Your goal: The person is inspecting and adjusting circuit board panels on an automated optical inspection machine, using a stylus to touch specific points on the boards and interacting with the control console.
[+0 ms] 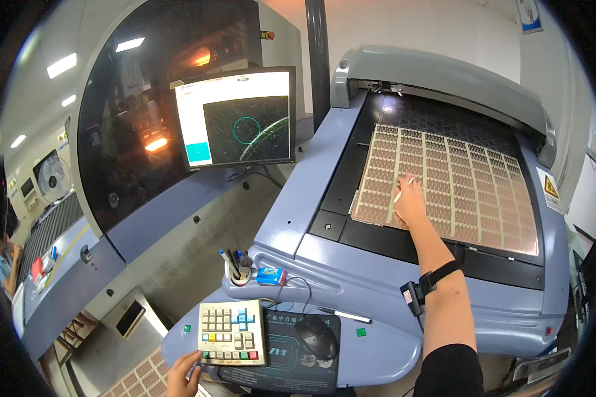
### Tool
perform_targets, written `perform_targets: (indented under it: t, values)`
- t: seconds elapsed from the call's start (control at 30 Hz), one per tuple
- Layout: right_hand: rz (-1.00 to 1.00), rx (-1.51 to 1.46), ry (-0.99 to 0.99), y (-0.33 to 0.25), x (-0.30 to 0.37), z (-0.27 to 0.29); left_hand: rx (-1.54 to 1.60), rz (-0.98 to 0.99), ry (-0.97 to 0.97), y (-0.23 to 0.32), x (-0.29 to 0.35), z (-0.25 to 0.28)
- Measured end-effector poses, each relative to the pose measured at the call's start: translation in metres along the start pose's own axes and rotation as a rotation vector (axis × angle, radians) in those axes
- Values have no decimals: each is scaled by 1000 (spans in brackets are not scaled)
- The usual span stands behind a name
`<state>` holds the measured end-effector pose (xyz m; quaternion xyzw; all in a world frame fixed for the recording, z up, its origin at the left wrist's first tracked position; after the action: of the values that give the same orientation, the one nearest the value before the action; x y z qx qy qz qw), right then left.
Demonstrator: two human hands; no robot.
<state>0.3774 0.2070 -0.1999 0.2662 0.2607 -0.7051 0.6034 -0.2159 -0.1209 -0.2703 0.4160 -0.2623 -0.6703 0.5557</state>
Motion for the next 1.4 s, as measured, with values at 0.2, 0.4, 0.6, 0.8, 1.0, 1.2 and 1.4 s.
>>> perform_targets:
  t: [0.2,0.4,0.6,0.8,1.0,1.2,1.4]
  values:
    - [39,153,272,4,2,-5,39,-25,-24,-9,-3,0]
    - [1,74,13,-27,-7,1,-35,-34,28,-12,-6,5]
    - [124,-109,-68,-55,-27,-18,62,41,165,-31,-11,3]
    - [112,-8,-50,-66,-33,-25,-65,31,302,-71,-15,-2]
    - [79,36,-37,-85,-37,-30,-151,-96,333,-85,-20,-9]
    - [57,-50,-67,-63,-39,-30,-164,-64,355,-105,-26,-13]
    - [-9,-305,-93,-18,-17,44,-162,-83,170,-44,-20,8]
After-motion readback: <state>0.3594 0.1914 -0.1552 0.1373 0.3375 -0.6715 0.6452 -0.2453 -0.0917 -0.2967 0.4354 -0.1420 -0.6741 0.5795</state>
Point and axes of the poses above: each hand's wrist, its own x-axis away from the middle knuckle, its own z-axis out of the back of the hand, y = z × x, the point moved 2 cm from there along -x, towards the middle knuckle, and after that the axes turned 13 degrees about x, right-handed, at the moved point
